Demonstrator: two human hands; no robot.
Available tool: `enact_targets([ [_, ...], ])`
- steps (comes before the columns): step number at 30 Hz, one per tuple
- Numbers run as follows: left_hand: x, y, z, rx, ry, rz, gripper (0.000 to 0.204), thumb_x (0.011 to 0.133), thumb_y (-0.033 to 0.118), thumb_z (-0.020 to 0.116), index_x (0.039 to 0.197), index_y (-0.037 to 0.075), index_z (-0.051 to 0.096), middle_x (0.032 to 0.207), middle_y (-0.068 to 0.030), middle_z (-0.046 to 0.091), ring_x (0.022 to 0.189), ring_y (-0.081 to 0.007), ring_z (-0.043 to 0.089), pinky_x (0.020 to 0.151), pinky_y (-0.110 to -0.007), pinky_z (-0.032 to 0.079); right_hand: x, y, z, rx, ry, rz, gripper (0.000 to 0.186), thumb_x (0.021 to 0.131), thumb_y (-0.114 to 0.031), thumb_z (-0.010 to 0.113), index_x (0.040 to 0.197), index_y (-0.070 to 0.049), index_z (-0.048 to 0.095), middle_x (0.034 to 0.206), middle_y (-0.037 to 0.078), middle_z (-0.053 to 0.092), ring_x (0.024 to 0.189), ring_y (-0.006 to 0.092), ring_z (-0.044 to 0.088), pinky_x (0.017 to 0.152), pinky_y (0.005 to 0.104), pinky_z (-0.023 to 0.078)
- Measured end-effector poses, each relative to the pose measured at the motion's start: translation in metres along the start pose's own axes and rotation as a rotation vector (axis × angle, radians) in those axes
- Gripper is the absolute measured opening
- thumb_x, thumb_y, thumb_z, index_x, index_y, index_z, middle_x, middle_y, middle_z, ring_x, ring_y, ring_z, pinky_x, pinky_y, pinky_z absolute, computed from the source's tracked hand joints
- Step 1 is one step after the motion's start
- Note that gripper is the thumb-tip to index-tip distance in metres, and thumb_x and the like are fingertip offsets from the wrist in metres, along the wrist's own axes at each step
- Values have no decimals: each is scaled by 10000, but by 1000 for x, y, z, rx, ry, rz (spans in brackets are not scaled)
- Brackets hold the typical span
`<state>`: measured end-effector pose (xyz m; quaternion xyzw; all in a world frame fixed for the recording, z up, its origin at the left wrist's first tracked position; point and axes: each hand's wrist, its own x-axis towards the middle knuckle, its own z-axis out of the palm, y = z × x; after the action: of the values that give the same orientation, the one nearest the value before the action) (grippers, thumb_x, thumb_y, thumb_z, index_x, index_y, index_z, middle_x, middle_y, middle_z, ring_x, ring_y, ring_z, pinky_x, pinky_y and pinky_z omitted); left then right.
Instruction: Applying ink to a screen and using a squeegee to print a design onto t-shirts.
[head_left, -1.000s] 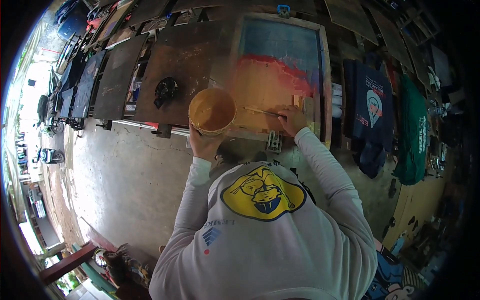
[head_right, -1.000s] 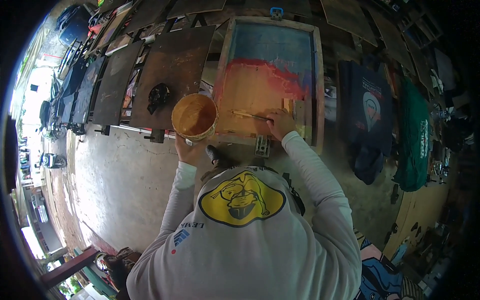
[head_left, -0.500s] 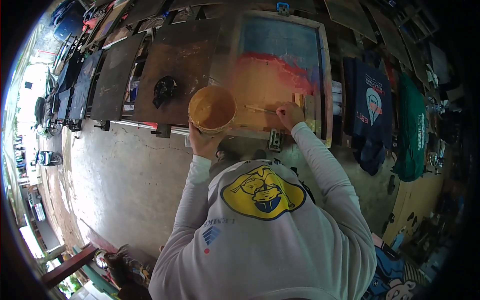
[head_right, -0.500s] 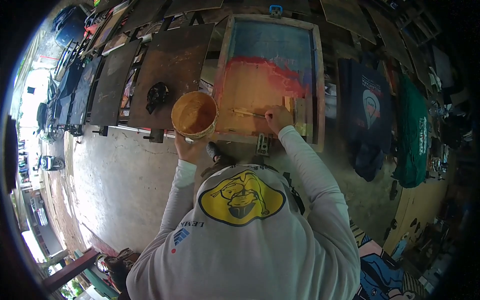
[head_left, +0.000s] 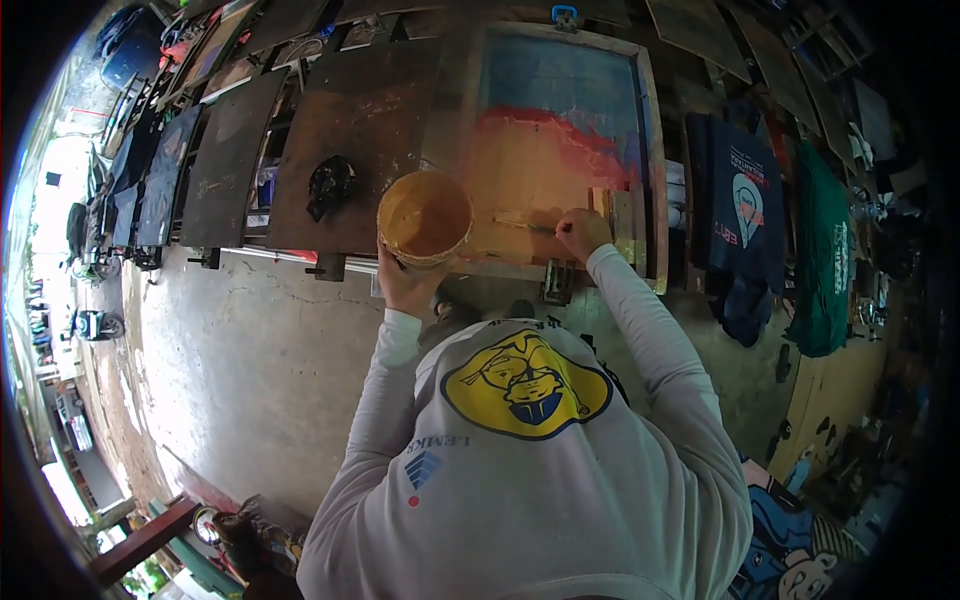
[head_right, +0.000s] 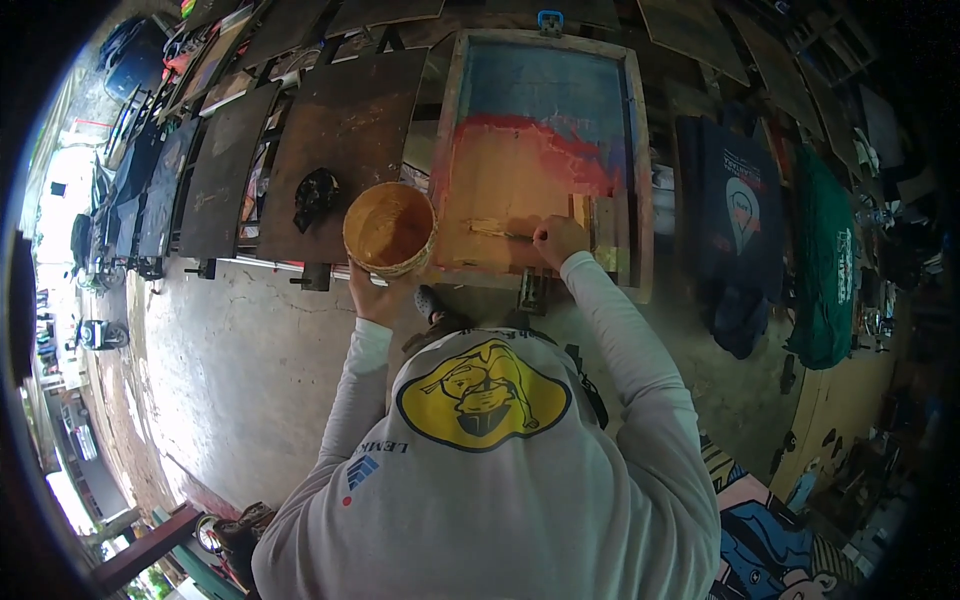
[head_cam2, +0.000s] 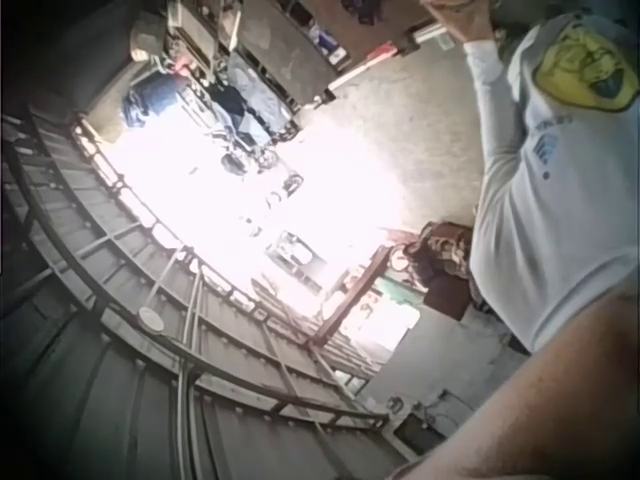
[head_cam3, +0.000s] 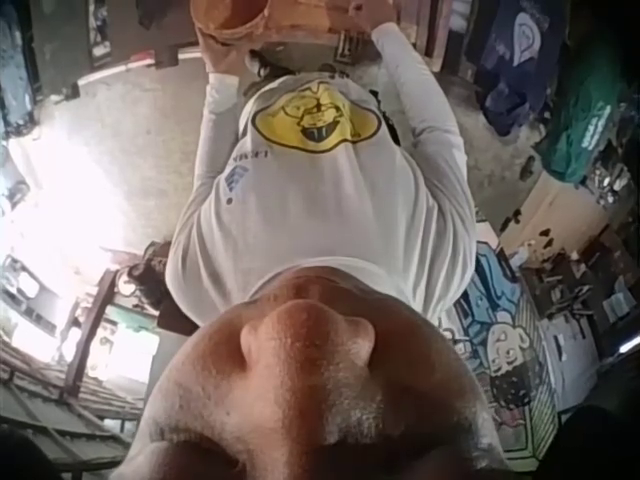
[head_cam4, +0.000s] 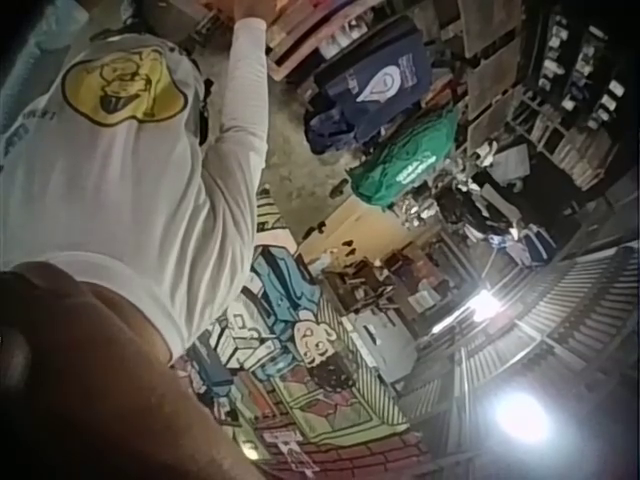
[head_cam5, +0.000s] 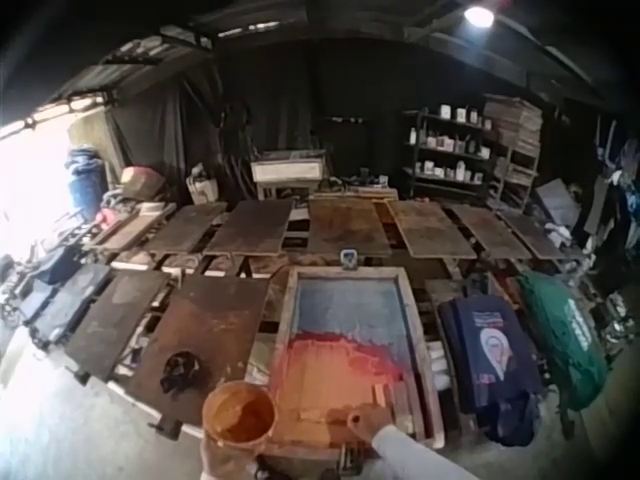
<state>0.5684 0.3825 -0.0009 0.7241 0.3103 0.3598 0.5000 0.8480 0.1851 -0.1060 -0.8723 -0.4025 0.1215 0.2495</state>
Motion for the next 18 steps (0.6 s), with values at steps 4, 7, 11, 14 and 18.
enact_targets([
  [4,2,4,-2,17,0,-23,990,585,209,979,1388,30,428,1311,-118,606,1203,-233,606,1042,-362,474,0,-2,-3,-22,-12,-18,71,703,-134,773,728,-95,718,808,95,690,741,299,687,688,402,559],
  [7,4,3,-3,3,-21,-34,996,585,212,978,1393,31,425,1313,-117,604,1206,-232,604,1046,-363,473,-2,-6,-4,-35,-10,-22,66,716,-140,760,735,-93,718,810,98,685,745,302,686,690,402,557],
  [11,7,1,-3,-38,-16,-15,986,591,205,976,1389,31,425,1314,-116,602,1206,-230,604,1044,-362,475,-4,-7,-4,-52,-4,-35,59,729,-146,746,742,-94,721,825,98,681,762,301,684,699,402,551],
  [14,7,1,-3,-68,-18,-16,980,592,199,977,1385,32,425,1314,-116,601,1205,-229,605,1043,-361,476,-3,-6,-4,-32,-7,-13,59,730,-147,745,748,-95,723,830,100,678,771,300,683,702,403,548],
  [18,8,3,-4,-64,-36,-8,985,589,198,980,1383,30,422,1317,-117,597,1207,-232,604,1041,-362,480,-3,-8,-5,-37,8,-16,59,733,-146,745,757,-97,725,830,105,675,770,301,681,702,404,547],
])
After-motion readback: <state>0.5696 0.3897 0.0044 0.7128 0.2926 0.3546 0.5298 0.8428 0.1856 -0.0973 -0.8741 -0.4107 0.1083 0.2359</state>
